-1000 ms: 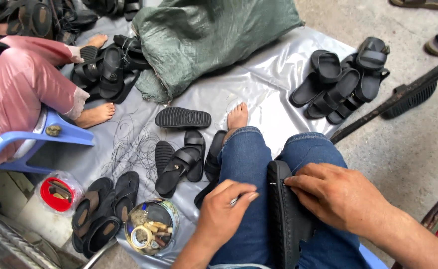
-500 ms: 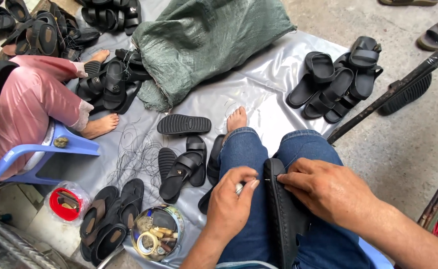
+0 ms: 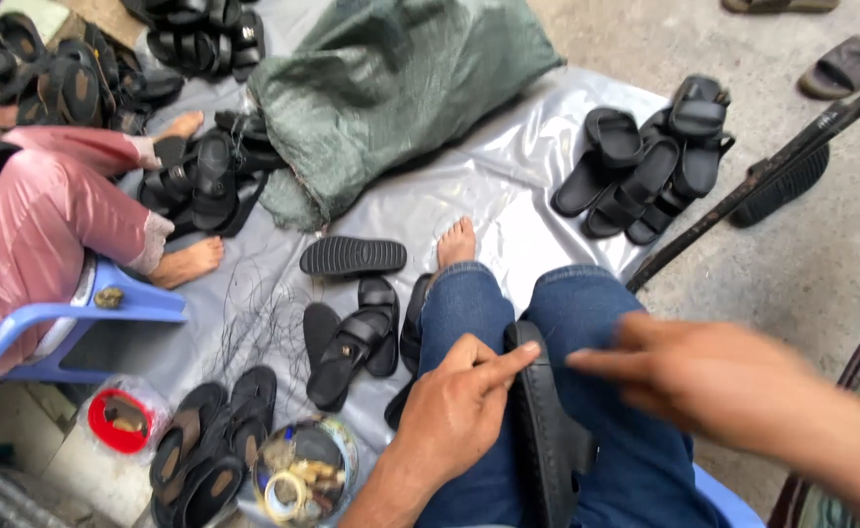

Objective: The person sits on a blue plastic chair and sews a black sandal held between their legs. They use a needle and thread to stitch the sole to the upper part of the sandal, pulling the thread through repeatedly. Another person is visible nearby, also working with sandals.

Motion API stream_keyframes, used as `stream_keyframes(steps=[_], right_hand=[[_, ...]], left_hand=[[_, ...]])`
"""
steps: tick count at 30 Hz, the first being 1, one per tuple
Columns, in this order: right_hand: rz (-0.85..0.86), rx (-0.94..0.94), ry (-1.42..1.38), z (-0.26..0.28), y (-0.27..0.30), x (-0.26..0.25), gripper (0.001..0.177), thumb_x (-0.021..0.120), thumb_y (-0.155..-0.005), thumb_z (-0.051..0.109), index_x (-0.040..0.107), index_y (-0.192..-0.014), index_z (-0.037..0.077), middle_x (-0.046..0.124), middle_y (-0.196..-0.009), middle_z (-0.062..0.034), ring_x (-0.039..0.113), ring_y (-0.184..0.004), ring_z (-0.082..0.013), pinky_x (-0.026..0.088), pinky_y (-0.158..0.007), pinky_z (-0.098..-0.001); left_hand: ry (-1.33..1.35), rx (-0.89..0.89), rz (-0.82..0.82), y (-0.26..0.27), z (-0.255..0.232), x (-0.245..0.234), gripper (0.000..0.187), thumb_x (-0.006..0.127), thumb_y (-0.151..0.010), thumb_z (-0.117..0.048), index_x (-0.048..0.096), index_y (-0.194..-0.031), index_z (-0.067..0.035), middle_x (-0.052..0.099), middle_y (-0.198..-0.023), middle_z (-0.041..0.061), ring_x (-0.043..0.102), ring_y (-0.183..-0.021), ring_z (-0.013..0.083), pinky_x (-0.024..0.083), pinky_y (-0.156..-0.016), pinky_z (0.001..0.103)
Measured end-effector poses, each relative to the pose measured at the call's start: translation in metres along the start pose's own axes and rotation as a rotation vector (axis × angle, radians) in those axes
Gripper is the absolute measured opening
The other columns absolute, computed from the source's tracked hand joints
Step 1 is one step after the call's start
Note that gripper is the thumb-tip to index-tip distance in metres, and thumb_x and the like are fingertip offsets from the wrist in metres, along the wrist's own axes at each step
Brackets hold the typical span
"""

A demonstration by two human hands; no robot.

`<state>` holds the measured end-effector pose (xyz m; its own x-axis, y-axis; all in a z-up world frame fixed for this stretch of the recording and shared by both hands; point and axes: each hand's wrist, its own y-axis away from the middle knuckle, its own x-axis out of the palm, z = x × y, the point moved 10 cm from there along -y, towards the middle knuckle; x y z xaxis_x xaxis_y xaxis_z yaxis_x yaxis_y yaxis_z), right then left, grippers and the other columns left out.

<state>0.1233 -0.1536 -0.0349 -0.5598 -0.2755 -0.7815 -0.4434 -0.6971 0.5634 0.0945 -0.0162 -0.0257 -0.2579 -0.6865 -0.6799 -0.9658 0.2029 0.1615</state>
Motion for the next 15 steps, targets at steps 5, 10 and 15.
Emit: stream_keyframes(steps=[5, 10, 15], right_hand=[[-0.042, 0.174, 0.025, -0.037, 0.017, -0.002, 0.054, 0.047, -0.082, 0.042, 0.032, -0.130, 0.061, 0.045, -0.099, 0.0138, 0.065, -0.078, -0.0093, 0.054, -0.055, -0.0354], [-0.033, 0.126, -0.090, -0.024, 0.021, 0.001, 0.055, 0.046, -0.085, 0.038, 0.032, -0.133, 0.060, 0.047, -0.095, 0.0100, 0.063, -0.069, -0.0144, 0.050, -0.056, -0.0352], [-0.206, 0.011, -0.228, -0.004, 0.016, -0.020, 0.047, 0.054, -0.077, 0.055, 0.055, -0.122, 0.042, 0.063, -0.083, 0.0119, 0.068, -0.065, -0.0169, 0.051, -0.057, -0.0339]], left_hand=[[0.130, -0.009, -0.067, 0.001, -0.004, -0.004, 0.040, 0.050, -0.079, -0.017, 0.057, -0.118, -0.023, 0.051, -0.114, 0.002, 0.063, -0.081, 0.0220, 0.049, -0.069, 0.038], [0.146, -0.033, -0.089, -0.001, -0.010, -0.001, 0.041, 0.066, -0.075, -0.037, 0.060, -0.115, -0.029, 0.051, -0.099, -0.004, 0.053, -0.049, 0.0141, 0.049, -0.056, 0.033], [0.284, 0.024, -0.168, -0.008, -0.011, -0.003, 0.011, 0.064, -0.080, -0.027, 0.071, -0.088, -0.022, 0.052, -0.083, -0.005, 0.054, -0.060, 0.0091, 0.046, -0.054, 0.026]])
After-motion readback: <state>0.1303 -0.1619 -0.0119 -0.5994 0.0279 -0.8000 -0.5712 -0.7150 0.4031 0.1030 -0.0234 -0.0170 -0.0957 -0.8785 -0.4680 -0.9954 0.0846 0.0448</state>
